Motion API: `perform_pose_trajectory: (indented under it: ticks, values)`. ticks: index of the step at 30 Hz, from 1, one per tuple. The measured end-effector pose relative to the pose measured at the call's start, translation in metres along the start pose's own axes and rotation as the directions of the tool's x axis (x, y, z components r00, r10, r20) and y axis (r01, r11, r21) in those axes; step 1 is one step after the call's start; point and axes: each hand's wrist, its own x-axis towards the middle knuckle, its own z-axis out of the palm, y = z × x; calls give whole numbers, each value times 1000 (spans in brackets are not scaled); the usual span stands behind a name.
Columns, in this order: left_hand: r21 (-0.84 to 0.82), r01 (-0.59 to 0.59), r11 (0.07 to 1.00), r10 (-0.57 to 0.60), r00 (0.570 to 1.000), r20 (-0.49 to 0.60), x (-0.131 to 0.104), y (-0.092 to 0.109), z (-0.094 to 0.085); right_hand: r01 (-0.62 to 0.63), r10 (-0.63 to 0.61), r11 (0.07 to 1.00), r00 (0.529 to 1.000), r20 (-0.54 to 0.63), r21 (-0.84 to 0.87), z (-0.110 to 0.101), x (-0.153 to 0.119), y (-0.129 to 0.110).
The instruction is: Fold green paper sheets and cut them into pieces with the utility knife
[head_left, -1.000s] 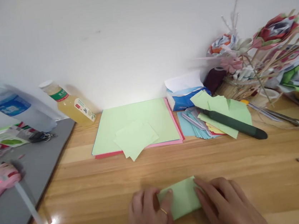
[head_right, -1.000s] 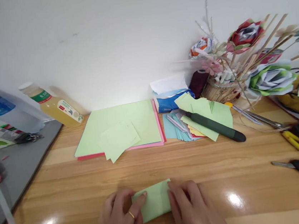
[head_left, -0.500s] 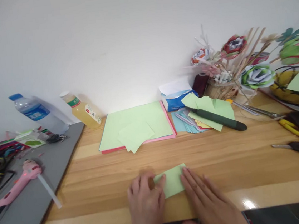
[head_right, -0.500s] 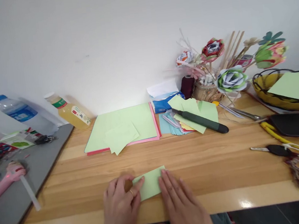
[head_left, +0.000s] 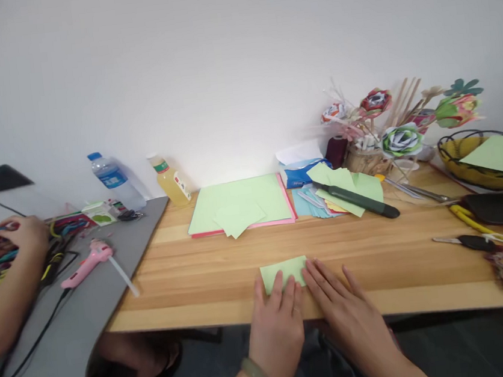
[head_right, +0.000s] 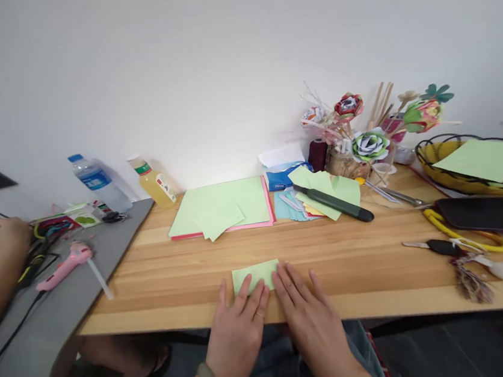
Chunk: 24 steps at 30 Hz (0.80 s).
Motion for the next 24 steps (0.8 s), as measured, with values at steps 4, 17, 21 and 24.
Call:
perform_pose_trajectory:
  ticks: [4, 17, 21, 24]
  values:
    - [-37, 48, 998, -48, 999, 11, -18, -16, -4, 15, -15, 1000, 1000, 0, -14, 1, 0, 1]
    - [-259, 207, 944, -235, 968, -85, -29, -21, -8, 46, -48, 996, 999, -22, -80, 1, -3, 5]
    - [-264, 233, 936, -248, 968, -24, -11, -9, -8, 47, -49, 997, 998, -41, -68, 1, -2, 3]
    - [-269, 180, 946, -160, 982, 96, -1, -10, -8, 74, -77, 996, 996, -44, -57, -3, -1, 0]
